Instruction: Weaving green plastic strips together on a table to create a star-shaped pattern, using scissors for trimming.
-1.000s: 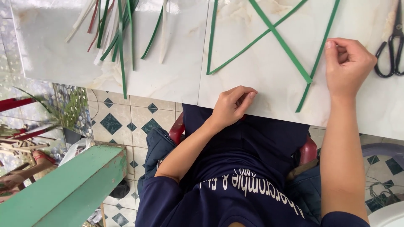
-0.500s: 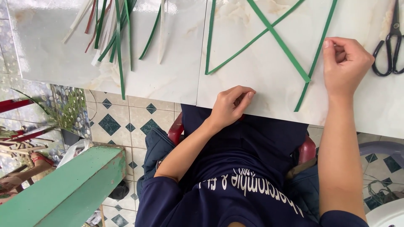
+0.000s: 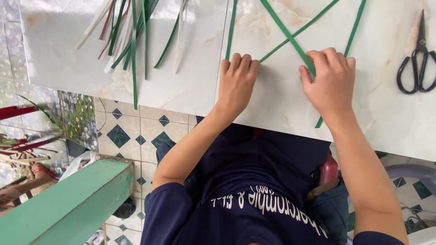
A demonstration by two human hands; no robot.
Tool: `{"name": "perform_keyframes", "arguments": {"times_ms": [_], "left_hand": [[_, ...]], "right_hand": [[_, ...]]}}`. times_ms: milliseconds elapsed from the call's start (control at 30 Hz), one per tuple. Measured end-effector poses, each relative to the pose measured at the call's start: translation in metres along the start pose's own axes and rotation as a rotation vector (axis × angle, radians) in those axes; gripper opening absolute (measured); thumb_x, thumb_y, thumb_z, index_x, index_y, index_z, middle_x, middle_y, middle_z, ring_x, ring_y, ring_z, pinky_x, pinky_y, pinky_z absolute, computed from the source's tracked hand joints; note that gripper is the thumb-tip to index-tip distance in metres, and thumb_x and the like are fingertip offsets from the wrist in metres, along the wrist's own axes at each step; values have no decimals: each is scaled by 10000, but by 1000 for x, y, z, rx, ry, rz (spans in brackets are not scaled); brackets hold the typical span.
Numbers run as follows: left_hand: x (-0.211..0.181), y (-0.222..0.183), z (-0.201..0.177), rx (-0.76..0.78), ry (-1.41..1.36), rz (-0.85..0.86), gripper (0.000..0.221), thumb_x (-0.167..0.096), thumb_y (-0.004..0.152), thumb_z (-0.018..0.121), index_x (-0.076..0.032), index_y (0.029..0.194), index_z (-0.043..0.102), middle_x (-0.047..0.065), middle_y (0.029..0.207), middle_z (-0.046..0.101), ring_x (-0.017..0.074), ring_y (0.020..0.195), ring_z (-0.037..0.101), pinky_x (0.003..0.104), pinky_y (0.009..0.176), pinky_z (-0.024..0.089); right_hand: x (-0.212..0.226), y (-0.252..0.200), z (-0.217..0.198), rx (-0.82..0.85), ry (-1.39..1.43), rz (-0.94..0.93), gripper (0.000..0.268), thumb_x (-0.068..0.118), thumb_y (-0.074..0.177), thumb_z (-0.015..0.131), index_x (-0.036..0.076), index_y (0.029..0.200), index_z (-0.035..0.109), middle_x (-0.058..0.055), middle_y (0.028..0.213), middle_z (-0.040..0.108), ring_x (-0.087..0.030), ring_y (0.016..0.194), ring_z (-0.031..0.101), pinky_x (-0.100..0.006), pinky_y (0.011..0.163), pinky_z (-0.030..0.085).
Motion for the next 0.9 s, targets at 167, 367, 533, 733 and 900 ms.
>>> {"name": "perform_keyframes", "arguments": {"times_ms": [167, 367, 533, 733, 900], "left_hand": [[-5, 1, 2, 15, 83, 47, 315, 131, 604, 541, -128, 731, 415, 11, 708, 367, 185, 685, 338, 309, 622, 292], [-2, 2, -3, 42, 128, 108, 279, 95, 634, 547, -131, 729, 414, 7, 703, 352, 183, 685, 333, 305, 604, 275], [17, -4, -46, -36, -2, -30, 258, 140, 645, 474, -94, 738, 416, 36, 757, 364, 183, 665, 333, 294, 528, 283], [96, -25, -107, -7, -429, -214, 212, 114, 792, 539, 13, 978, 531, 134, 936, 454, 286, 799, 482, 365, 675, 453], [228, -60, -94, -124, -529, -477, 203, 131, 858, 476, -20, 974, 545, 121, 943, 493, 186, 589, 436, 317, 566, 378]], "right_hand": [[-7, -1, 10, -10, 59, 12, 187, 75, 901, 773, 100, 1075, 707, -5, 965, 596, -180, 794, 608, -334, 723, 387], [-7, -1, 8, -36, 91, 13, 185, 56, 897, 755, 91, 1072, 705, -7, 965, 623, -169, 828, 631, -345, 723, 397], [-6, 0, 0, -69, 231, 5, 178, 7, 921, 731, 34, 1096, 712, -61, 992, 624, -192, 780, 612, -369, 798, 448], [9, 6, -33, -240, 499, -31, 171, -214, 923, 674, -168, 1085, 699, -247, 1002, 623, -286, 737, 605, -336, 636, 551], [8, 2, -45, -306, 653, 57, 168, -195, 957, 674, -187, 1122, 704, -266, 992, 627, -327, 797, 611, -371, 676, 527]]}}
Point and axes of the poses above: each hand's wrist, its own y-axis towards the middle knuckle, its own z-axis out of the palm, x = y × z, the point moved 8 cm from there along y, towards the middle knuckle
